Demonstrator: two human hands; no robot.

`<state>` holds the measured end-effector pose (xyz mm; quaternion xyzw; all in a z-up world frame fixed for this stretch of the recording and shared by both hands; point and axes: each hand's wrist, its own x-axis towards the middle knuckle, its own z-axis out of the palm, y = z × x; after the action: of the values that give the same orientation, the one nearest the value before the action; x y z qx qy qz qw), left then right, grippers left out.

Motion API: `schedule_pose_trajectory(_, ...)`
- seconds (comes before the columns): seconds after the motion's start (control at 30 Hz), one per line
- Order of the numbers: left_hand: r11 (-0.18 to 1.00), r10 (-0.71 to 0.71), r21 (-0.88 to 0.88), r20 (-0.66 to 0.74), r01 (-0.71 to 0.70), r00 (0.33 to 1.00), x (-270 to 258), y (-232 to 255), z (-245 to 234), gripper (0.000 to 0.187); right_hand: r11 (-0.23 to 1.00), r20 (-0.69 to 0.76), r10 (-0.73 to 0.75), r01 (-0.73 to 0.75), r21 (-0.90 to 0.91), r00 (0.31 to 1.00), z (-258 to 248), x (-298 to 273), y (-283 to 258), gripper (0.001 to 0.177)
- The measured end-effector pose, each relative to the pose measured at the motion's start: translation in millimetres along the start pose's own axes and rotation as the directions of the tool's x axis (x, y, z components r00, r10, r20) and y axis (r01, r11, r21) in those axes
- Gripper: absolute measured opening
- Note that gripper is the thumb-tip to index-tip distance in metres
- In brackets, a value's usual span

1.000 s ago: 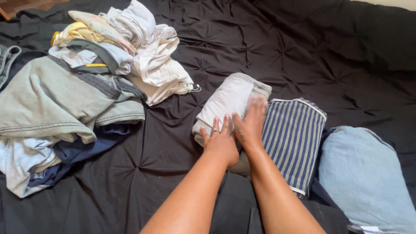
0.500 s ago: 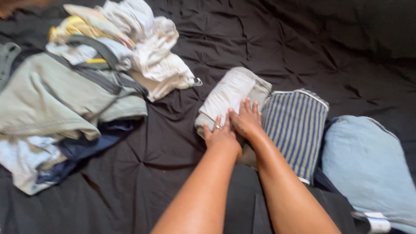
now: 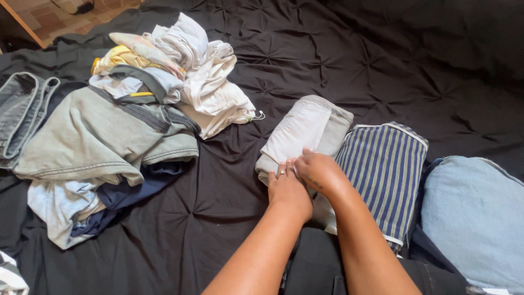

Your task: The person folds a pair of light-colored trousers on a bed. They smooth the fabric, fold the legs together, and roll the garment into a compact bundle before placing it aside.

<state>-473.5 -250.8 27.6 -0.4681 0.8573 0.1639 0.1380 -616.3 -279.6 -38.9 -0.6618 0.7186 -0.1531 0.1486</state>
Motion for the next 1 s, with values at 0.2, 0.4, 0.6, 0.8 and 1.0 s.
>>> schedule_pose_trajectory(0.2,0.998,-0.014,0.068,0.311,-0.008,0.95,8,-10,-30,0.085,0.885,0.185,-0.423,0.449,-0.126,0.887,43,28,37,0.034)
schedule_pose_trajectory(0.4,0.965,-0.032,-0.26,-0.027,0.024,0.999,-15,-61,-5,0.064,0.811,0.185,-0.537,0.564,-0.155,0.823,97,75,103,0.068)
schedule_pose_trajectory(0.6,0.894,-0.164,-0.448,-0.313,0.007,0.936,-113,-200,6,0.063,0.665,0.497,-0.235,0.511,-0.545,0.835,80,99,97,0.059)
schedule_pose_trajectory(0.8,0.78,-0.313,-0.626,-0.37,0.014,0.875,-197,-276,19,0.072,0.899,0.606,-0.132,0.353,-0.261,0.784,-27,117,-1,0.093)
schedule_pose_trajectory(1.0,0.782,-0.346,-0.623,-0.399,0.026,0.849,-224,-296,19,0.081,0.903,0.037,-0.429,0.427,0.055,0.903,34,172,-223,0.063)
